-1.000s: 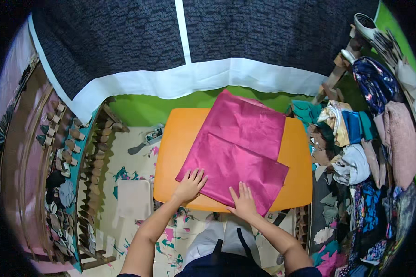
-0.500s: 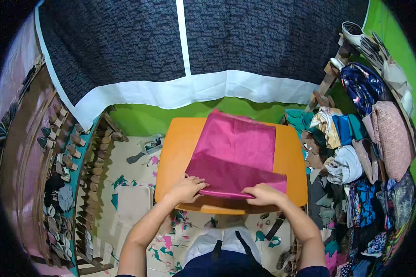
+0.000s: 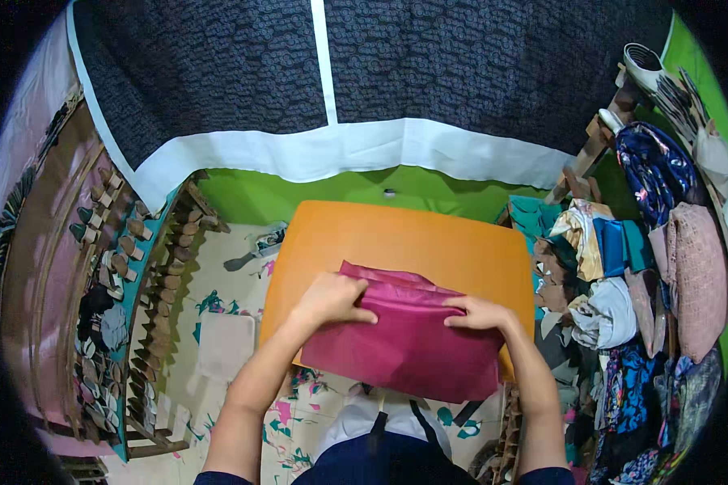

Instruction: Folding a piece of magenta fabric on a small table and then organizing it on a shelf among other fabrics.

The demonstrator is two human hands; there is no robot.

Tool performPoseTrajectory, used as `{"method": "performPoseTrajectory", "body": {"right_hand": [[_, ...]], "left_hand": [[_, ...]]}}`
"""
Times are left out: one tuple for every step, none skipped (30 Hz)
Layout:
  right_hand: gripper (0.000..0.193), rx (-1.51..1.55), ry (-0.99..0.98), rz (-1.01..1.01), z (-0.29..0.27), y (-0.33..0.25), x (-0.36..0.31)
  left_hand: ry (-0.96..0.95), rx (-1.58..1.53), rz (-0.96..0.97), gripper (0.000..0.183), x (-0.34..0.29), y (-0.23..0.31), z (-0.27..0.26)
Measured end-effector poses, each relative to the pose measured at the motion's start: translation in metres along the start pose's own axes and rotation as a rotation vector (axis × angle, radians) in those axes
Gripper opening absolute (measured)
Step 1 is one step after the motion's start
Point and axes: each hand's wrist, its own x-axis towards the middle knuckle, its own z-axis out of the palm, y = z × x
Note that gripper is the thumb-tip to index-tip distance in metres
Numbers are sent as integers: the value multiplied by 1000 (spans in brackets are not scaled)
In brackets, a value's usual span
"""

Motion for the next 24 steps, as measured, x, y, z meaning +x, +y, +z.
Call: {"method": "performPoseTrajectory", "body": {"right_hand": [[53, -21, 87, 5, 0, 17, 6], [50, -57, 199, -76, 2, 35, 15], [50, -53, 185, -88, 3, 41, 25], [50, 23, 207, -57, 4, 45, 34], [49, 97, 231, -25, 5, 51, 43], [43, 82, 279, 2, 13, 67, 53], [43, 89, 264, -2, 15, 68, 62], [43, 25, 319, 47, 17, 66, 70], [43, -40, 373, 94, 19, 64, 77], [39, -45, 422, 69, 25, 70, 84], [39, -43, 412, 71, 33, 77, 90], [37, -213, 528, 73, 42, 84, 96], [36, -383, 638, 69, 47, 89, 102], [37, -301, 609, 95, 49, 95, 106], [37, -300, 596, 92, 52, 102, 110], [41, -414, 669, 71, 54, 104, 115], [45, -527, 741, 50, 57, 105, 120], [45, -524, 729, 46, 60, 107, 124], [48, -547, 709, 47, 61, 107, 127], [51, -570, 690, 49, 61, 107, 130], [51, -570, 680, 49, 60, 108, 131], [51, -556, 664, 50, 60, 111, 131], [52, -542, 649, 51, 60, 112, 131], [51, -547, 665, 40, 61, 114, 134]], "left_hand": [[-1, 0, 8, 49, 13, -1, 8], [251, 83, 46, 47, 29, -7, 30], [497, 168, 72, 45, 41, -14, 51], [452, 139, -25, 43, 54, -16, 65], [445, 136, -30, 43, 66, -18, 82], [611, 197, -47, 46, 77, -18, 98], [770, 261, -78, 50, 84, -20, 116], [659, 191, -117, 57, 89, -19, 129], [648, 188, -126, 57, 92, -16, 142], [655, 162, -170, 58, 95, -11, 152], [664, 137, -214, 59, 100, -8, 158], [627, 82, -220, 58, 107, -11, 163], [618, 77, -232, 58, 111, -11, 165], [607, 74, -242, 58, 115, -12, 168], [595, 71, -251, 59, 119, -12, 171], [586, 67, -263, 59, 120, -14, 173], [561, 61, -274, 59, 122, -15, 176], [536, 55, -283, 59, 124, -17, 179], [530, 48, -289, 59, 125, -17, 180], [512, 52, -299, 59, 126, -18, 182], [494, 55, -309, 59, 127, -18, 184], [470, 29, -317, 59, 128, -16, 182], [464, 22, -317, 59, 130, -17, 181], [482, 18, -309, 59, 132, -18, 181]]}}
